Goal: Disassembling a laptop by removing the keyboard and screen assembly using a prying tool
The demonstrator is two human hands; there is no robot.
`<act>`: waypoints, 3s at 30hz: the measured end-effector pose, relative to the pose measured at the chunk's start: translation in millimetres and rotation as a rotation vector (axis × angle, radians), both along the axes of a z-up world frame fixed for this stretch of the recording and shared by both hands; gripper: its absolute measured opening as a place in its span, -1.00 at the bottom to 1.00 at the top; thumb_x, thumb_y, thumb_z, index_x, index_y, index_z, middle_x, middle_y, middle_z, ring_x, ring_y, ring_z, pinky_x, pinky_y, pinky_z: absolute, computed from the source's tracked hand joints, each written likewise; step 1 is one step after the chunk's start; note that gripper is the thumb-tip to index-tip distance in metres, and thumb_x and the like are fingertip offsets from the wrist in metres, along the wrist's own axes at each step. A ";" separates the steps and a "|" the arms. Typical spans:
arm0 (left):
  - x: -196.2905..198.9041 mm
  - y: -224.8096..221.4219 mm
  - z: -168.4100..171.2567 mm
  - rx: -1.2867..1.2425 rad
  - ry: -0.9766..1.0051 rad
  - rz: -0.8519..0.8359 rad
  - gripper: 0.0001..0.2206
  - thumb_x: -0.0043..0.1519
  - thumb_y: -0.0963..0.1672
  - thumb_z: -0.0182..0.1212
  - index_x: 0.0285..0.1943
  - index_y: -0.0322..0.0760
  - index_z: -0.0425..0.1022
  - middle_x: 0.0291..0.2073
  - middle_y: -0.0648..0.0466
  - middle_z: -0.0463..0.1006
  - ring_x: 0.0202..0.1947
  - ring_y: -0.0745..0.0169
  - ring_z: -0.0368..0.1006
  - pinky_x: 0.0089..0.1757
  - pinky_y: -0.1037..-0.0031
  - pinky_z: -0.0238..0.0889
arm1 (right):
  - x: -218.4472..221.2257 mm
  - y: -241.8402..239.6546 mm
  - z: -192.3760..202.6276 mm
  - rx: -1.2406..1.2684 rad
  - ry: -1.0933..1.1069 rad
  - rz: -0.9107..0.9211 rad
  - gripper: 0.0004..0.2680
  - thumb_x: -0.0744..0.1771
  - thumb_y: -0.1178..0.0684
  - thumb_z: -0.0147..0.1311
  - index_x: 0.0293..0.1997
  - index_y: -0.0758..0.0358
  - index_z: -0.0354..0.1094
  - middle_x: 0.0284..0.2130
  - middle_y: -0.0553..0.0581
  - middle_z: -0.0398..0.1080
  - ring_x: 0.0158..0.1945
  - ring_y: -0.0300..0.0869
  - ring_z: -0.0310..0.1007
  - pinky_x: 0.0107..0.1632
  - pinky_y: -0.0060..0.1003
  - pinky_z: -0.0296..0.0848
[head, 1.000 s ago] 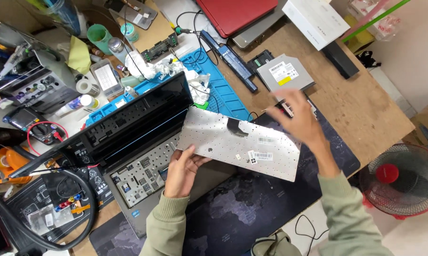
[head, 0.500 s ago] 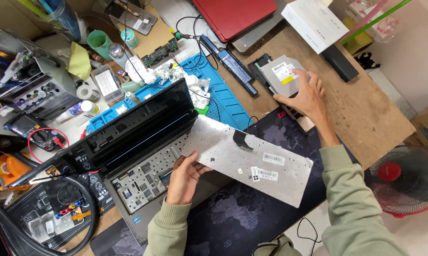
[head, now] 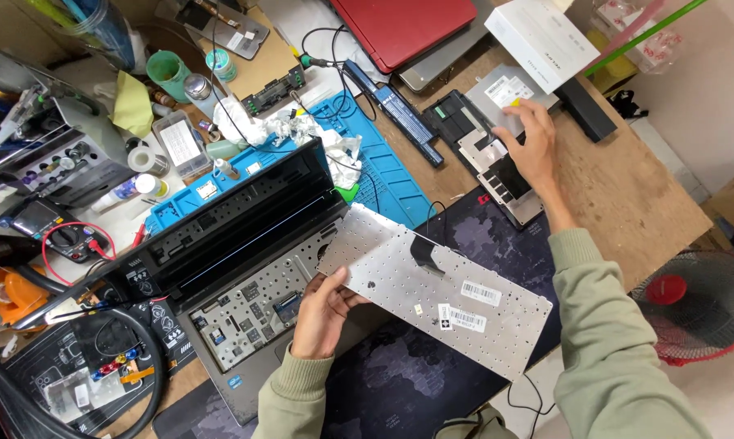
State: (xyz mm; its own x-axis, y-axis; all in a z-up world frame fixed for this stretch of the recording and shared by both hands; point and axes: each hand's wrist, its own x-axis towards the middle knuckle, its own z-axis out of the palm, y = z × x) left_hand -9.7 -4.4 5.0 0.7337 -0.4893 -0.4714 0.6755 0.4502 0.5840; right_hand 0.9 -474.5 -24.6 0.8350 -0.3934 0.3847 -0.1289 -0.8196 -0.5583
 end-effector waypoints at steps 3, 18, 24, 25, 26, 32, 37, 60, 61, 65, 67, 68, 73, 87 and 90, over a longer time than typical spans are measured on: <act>-1.0 -0.4 -1.8 0.004 0.002 -0.003 -0.85 0.29 -0.20 0.16 -0.12 -0.53 0.49 -0.28 -0.33 0.67 -0.39 -0.10 0.68 -0.31 0.19 0.59 | 2.6 5.8 -6.3 -0.085 0.058 -0.132 -0.78 0.39 -0.09 0.30 0.09 0.01 0.42 0.10 0.03 0.22 0.20 0.03 0.31 0.17 0.08 0.31; 4.4 -10.8 28.7 -0.057 0.015 -0.013 -0.72 0.30 -0.21 0.20 -0.53 -0.21 0.38 -0.39 0.00 0.60 -0.35 0.10 0.54 -0.25 0.20 0.57 | 43.5 -64.2 17.5 -0.159 -0.376 -0.365 -0.67 0.33 0.27 0.36 0.19 0.25 0.34 0.04 0.25 0.35 0.05 -0.01 0.43 0.01 -0.13 0.54; 11.3 -19.1 31.6 -0.028 0.064 0.030 -0.62 0.24 -0.23 0.24 -0.63 -0.15 0.20 -0.51 0.13 0.45 -0.49 0.23 0.45 -0.31 0.25 0.54 | 50.5 -97.7 38.8 -0.106 -0.557 -0.252 -0.75 0.44 0.28 0.18 0.23 0.22 0.22 -0.02 0.33 0.52 -0.19 -0.07 0.43 -0.28 -0.29 0.35; 12.6 -18.7 28.3 -0.027 0.065 0.026 -0.62 0.24 -0.23 0.24 -0.63 -0.15 0.20 -0.51 0.13 0.45 -0.49 0.23 0.45 -0.31 0.25 0.54 | 52.6 -101.6 46.1 -0.106 -0.556 -0.255 -0.75 0.44 0.28 0.18 0.23 0.22 0.22 -0.02 0.33 0.52 -0.19 -0.07 0.43 -0.28 -0.29 0.35; 13.8 -18.3 24.4 -0.006 0.074 0.026 -0.64 0.24 -0.22 0.26 -0.62 -0.16 0.25 -0.50 0.13 0.47 -0.50 0.24 0.45 -0.31 0.25 0.53 | 54.8 -105.5 52.8 -0.071 -0.565 -0.252 -0.79 0.45 0.26 0.14 0.17 0.23 0.21 -0.08 0.29 0.48 -0.19 -0.06 0.39 -0.25 -0.24 0.32; 14.4 -21.8 19.8 0.017 0.108 0.034 -0.67 0.22 -0.22 0.29 -0.60 -0.16 0.28 -0.46 0.14 0.51 -0.52 0.23 0.46 -0.30 0.23 0.53 | 56.1 -171.1 27.5 -0.087 -0.611 -0.253 -0.89 0.52 0.14 0.06 0.04 0.26 0.16 -0.28 0.18 0.21 -0.26 -0.08 0.16 -0.22 -0.11 0.20; 12.7 -25.5 17.7 0.012 0.145 0.042 -0.73 0.21 -0.23 0.31 -0.55 -0.15 0.39 -0.40 0.13 0.61 -0.47 0.19 0.51 -0.31 0.24 0.51 | 52.9 -164.2 33.6 -0.057 -0.623 -0.178 -0.82 0.52 0.23 0.16 0.08 0.24 0.12 -0.20 0.20 0.20 -0.18 -0.05 0.15 -0.16 -0.09 0.19; 9.9 -32.3 27.0 0.001 0.025 0.003 -0.66 0.25 -0.21 0.27 -0.59 -0.15 0.26 -0.51 0.10 0.46 -0.53 0.24 0.38 -0.28 0.13 0.57 | -12.1 -64.7 88.5 0.119 -0.361 -0.126 -0.56 0.49 0.31 0.16 0.42 0.08 -0.13 0.22 0.40 0.12 0.05 0.05 0.32 0.02 -0.10 0.51; 10.9 -31.5 7.9 0.000 0.026 0.004 -0.66 0.25 -0.21 0.27 -0.59 -0.15 0.26 -0.51 0.10 0.46 -0.53 0.24 0.38 -0.28 0.13 0.57 | -25.5 -25.4 99.8 0.118 -0.360 -0.125 -0.56 0.49 0.31 0.16 0.42 0.08 -0.13 0.22 0.40 0.12 0.05 0.05 0.32 0.02 -0.10 0.51; 11.0 -40.9 -24.2 0.038 -0.051 -0.020 -0.82 0.33 -0.17 0.15 -0.06 -0.51 0.48 -0.22 -0.27 0.67 -0.28 -0.06 0.66 -0.23 0.24 0.53 | -78.9 121.0 144.6 0.264 0.106 0.212 -0.43 0.23 -0.12 0.34 0.36 0.04 0.14 0.20 0.32 0.29 0.23 0.21 0.28 0.29 0.14 0.19; 13.8 -54.3 -4.7 0.028 -0.064 -0.012 -0.84 0.33 -0.18 0.15 -0.07 -0.50 0.47 -0.23 -0.26 0.67 -0.26 -0.07 0.66 -0.21 0.23 0.53 | -93.3 166.4 156.3 0.319 0.299 0.362 -0.33 0.12 -0.30 0.40 0.34 0.01 0.26 0.20 0.28 0.36 0.31 0.28 0.27 0.41 0.25 0.06; 15.8 -61.5 10.4 0.030 -0.090 -0.042 -0.78 0.34 -0.16 0.14 0.00 -0.54 0.43 -0.19 -0.31 0.65 -0.23 -0.12 0.66 -0.20 0.18 0.55 | -98.1 178.3 155.2 0.236 0.362 0.361 -0.22 0.05 -0.39 0.44 0.39 -0.06 0.20 0.26 0.30 0.24 0.33 0.30 0.21 0.36 0.24 0.13; 12.7 -75.4 14.2 0.041 -0.152 -0.071 -0.64 0.35 -0.14 0.12 0.17 -0.67 0.33 -0.10 -0.41 0.61 -0.15 -0.21 0.64 -0.14 0.11 0.56 | -114.7 187.9 123.9 0.094 0.426 0.295 -0.20 0.08 -0.31 0.48 0.47 -0.17 0.08 0.38 0.38 0.03 0.32 0.32 0.16 0.32 0.24 0.12; 12.5 -55.7 66.1 -0.084 -0.356 -0.255 -0.56 0.47 -0.12 -0.22 0.50 -0.44 0.12 0.30 -0.48 0.32 0.27 -0.38 0.35 0.23 -0.06 0.29 | -49.0 75.5 40.9 -0.198 0.329 -0.156 -0.36 0.23 -0.36 0.28 0.44 -0.02 0.18 0.28 0.36 0.04 0.25 0.21 0.10 0.24 0.09 0.07; 13.1 -50.3 64.7 -0.057 -0.368 -0.249 -0.56 0.46 -0.11 -0.20 0.49 -0.41 0.17 0.27 -0.46 0.37 0.25 -0.35 0.38 0.21 -0.04 0.31 | -38.3 81.0 36.1 -0.226 0.292 -0.107 -0.37 0.23 -0.36 0.28 0.42 -0.02 0.19 0.27 0.35 0.05 0.23 0.20 0.10 0.25 0.09 0.04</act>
State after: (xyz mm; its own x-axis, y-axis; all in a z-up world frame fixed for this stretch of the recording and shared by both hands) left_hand 3.4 -54.7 69.8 0.7040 -0.6900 -0.1684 0.5194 0.3384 0.7847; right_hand -37.4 -393.5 11.6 0.8808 -0.4172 0.2239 -0.3476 -0.8908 -0.2925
